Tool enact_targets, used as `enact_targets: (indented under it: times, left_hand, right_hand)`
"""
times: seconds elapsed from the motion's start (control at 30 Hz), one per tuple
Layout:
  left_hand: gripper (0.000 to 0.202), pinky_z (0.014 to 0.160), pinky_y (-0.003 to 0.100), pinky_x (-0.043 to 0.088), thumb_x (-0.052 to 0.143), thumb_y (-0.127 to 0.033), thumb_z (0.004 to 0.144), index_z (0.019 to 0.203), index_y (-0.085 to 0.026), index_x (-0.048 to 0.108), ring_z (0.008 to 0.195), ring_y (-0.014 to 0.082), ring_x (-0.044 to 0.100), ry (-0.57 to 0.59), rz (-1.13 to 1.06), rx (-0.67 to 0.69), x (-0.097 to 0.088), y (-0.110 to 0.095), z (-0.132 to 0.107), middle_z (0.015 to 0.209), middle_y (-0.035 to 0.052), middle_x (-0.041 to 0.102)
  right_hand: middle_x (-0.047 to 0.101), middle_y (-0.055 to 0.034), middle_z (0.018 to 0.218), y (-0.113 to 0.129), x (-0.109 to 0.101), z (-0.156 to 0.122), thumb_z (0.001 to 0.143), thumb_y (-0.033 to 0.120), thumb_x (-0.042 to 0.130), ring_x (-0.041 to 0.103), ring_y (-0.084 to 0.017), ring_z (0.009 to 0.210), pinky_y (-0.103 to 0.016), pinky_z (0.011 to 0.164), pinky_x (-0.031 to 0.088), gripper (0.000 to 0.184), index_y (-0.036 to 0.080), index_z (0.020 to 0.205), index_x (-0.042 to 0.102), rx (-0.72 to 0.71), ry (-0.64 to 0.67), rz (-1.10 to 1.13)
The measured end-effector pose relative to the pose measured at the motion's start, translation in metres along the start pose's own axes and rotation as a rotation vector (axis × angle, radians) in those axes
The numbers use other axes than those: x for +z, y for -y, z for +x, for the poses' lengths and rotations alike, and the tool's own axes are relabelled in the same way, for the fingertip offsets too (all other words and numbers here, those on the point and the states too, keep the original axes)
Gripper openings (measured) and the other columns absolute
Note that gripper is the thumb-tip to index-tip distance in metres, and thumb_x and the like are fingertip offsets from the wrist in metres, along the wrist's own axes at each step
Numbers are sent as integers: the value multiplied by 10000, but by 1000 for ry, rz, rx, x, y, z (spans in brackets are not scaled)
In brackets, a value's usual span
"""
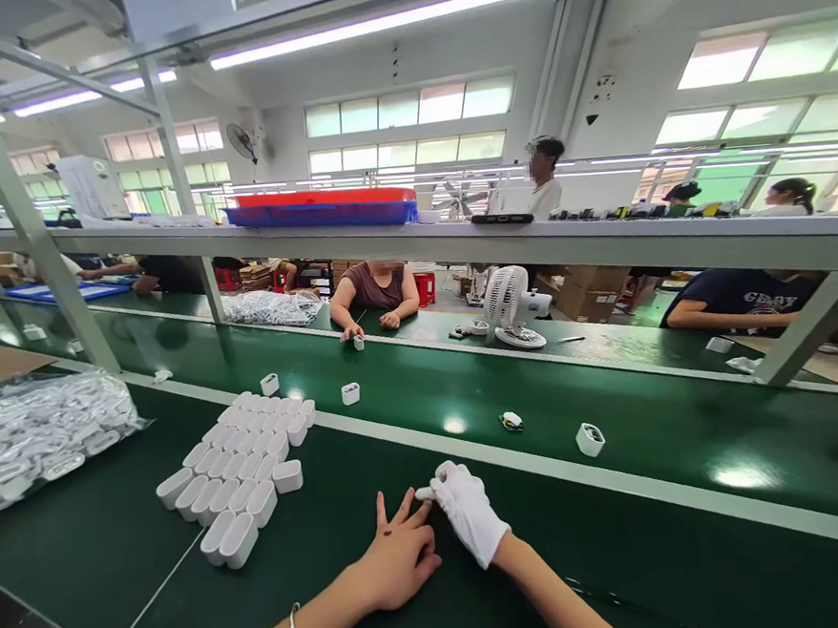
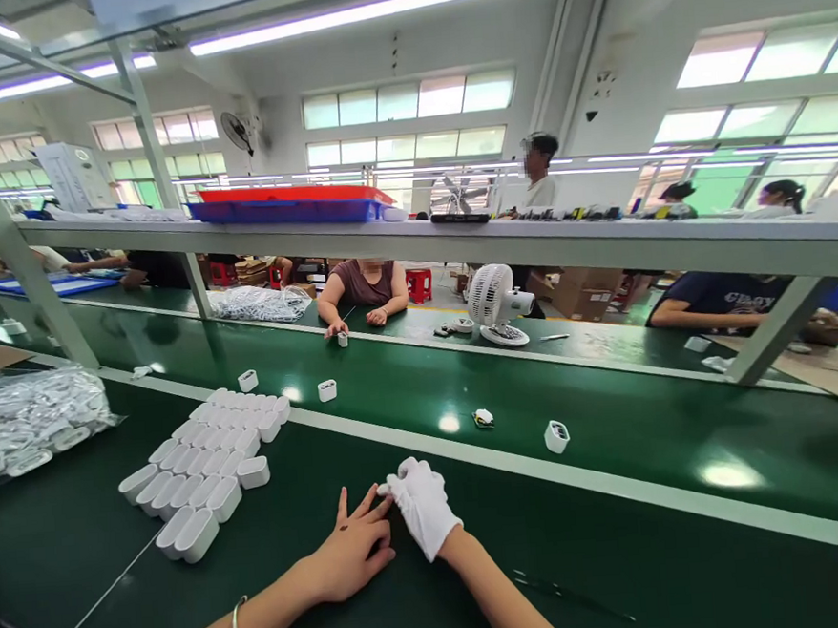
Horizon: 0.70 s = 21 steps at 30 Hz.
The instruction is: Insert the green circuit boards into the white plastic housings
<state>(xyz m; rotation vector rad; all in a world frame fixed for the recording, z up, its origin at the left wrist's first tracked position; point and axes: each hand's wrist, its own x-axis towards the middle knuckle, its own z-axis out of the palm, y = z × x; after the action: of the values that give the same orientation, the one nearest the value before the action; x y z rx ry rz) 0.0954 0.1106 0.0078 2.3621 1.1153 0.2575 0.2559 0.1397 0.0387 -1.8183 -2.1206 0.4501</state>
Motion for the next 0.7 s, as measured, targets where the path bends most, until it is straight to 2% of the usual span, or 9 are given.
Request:
enact_targets:
  times: [0.07,0.17,0.3,0.33,0.4,0.47,0.53,0.6,0.7]
  left_hand:
    - [102,985,688,-110,506,-243,867,793,-172,499,1368,314,86,4,10,8,0,1,0,1451,15,279]
    - [90,993,686,-97,499,-226,862,791,-171,497,1366,315,100,-2,17,9,-2,-2,-3,1447,11,291]
    - [74,1014,677,-48,485,-173,844,771,-166,491,1367,297,110,-13,18,-28,-7,-12,-5,1451,22,283]
    - [67,1014,680,-35,493,-151,829,763,-163,490,1366,299,118,-14,23,-45,-8,-15,-4,1446,28,293]
    - [72,1005,696,-11,509,-115,796,743,-156,483,1359,314,139,0,27,-80,-9,-18,-1,1435,38,312]
    - [79,996,708,12,520,-107,779,730,-155,481,1353,325,157,20,23,-104,-8,-19,1,1432,39,313]
    - [79,1004,701,19,524,-118,785,725,-161,493,1353,314,167,3,23,-112,-7,-20,2,1432,27,311]
    - [85,1019,685,13,524,-152,804,722,-172,516,1348,293,200,-42,38,-91,-7,-19,1,1422,16,336]
    - [81,1043,653,46,548,-217,810,736,-186,562,1321,291,269,-155,143,-132,-12,-12,-3,1406,34,367]
  right_hand:
    - [560,-65,906,-3,0,-8,915,395,311,520,-194,848,-296,732,371,398,214,900,665,11,-8,-5]
    - [577,-37,852,-9,3,-30,896,385,364,521,-192,813,-307,735,371,334,281,932,679,-126,21,-50]
    - [608,-45,864,-28,15,-73,859,422,423,543,-208,818,-334,759,402,343,336,1129,616,-269,6,-81]
    - [617,-42,863,-34,19,-81,832,458,465,556,-210,813,-332,757,417,347,348,1125,616,-279,12,-53]
    - [626,-28,780,-48,25,-89,814,491,495,584,-206,762,-295,660,446,263,366,968,668,-229,19,-6]
    - [630,-15,768,-57,24,-80,818,447,511,602,-189,736,-272,626,458,209,369,918,677,-181,-24,33]
    - [631,-11,896,-58,11,-57,780,372,563,612,-165,782,-258,714,470,321,352,1094,629,-146,-74,62]
    - [608,-16,1026,-54,-10,-22,761,325,575,613,-147,853,-233,784,458,435,313,1195,576,100,-105,83]
    - [436,-144,1291,-47,-34,37,804,364,505,511,-239,1121,-337,874,420,634,208,1394,337,349,-267,25]
